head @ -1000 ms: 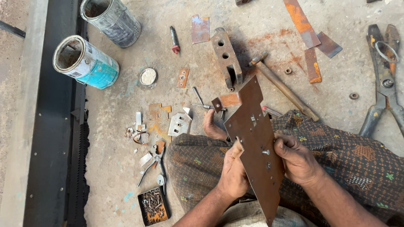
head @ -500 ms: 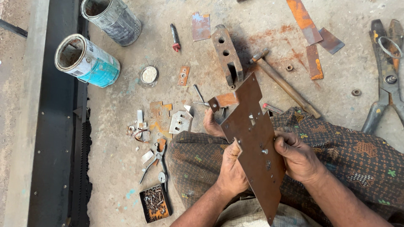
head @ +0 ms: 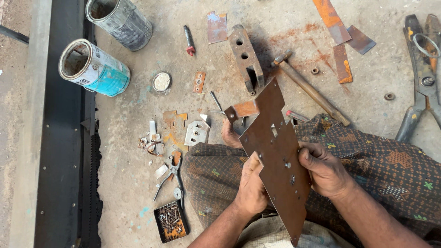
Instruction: The person walks into a workshop and sits on the floor to assemble metal parts. They use a screwdriver to fasten screws into a metal plate and then hammer a metal piece into a larger assembly.
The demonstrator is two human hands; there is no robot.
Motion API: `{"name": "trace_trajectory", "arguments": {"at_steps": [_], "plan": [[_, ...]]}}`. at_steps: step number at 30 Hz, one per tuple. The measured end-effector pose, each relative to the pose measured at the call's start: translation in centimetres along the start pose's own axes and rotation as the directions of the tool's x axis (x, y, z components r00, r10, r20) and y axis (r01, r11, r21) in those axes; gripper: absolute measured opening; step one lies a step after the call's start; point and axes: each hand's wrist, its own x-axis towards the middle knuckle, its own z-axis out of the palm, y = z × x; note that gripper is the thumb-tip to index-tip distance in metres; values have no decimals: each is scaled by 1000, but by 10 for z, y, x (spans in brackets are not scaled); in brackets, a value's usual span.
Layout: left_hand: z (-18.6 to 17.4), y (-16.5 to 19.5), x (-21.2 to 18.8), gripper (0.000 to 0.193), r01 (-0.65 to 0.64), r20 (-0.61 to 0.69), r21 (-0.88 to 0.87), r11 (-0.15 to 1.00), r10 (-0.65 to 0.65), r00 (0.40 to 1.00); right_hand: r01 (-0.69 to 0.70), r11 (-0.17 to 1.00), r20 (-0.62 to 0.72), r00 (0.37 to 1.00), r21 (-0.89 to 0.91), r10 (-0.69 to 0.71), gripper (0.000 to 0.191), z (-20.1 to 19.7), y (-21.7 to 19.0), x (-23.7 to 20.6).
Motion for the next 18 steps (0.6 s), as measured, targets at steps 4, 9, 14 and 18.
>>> {"name": "trace_trajectory", "arguments": {"at_steps": [4, 9, 14, 18], "plan": [[3, 5, 0, 22, -29, 45, -78, 997, 33, 998, -1, 1000, 3, 1000, -17, 1, 46, 1, 2, -1], [3, 15, -1, 27, -341, 158, 582, 738, 309, 938, 4, 1000, 3, 1000, -3, -4, 45, 3, 2, -1], [6, 10, -3, 21, -37, 18, -51, 998, 38, 999, 7, 999, 5, 1000, -33, -7, 47, 7, 3, -1], [-2, 5, -4, 18, -43, -10, 198, 979, 46, 999, 3, 1000, 0, 1000, -23, -3, 48, 7, 3, -2]]}}
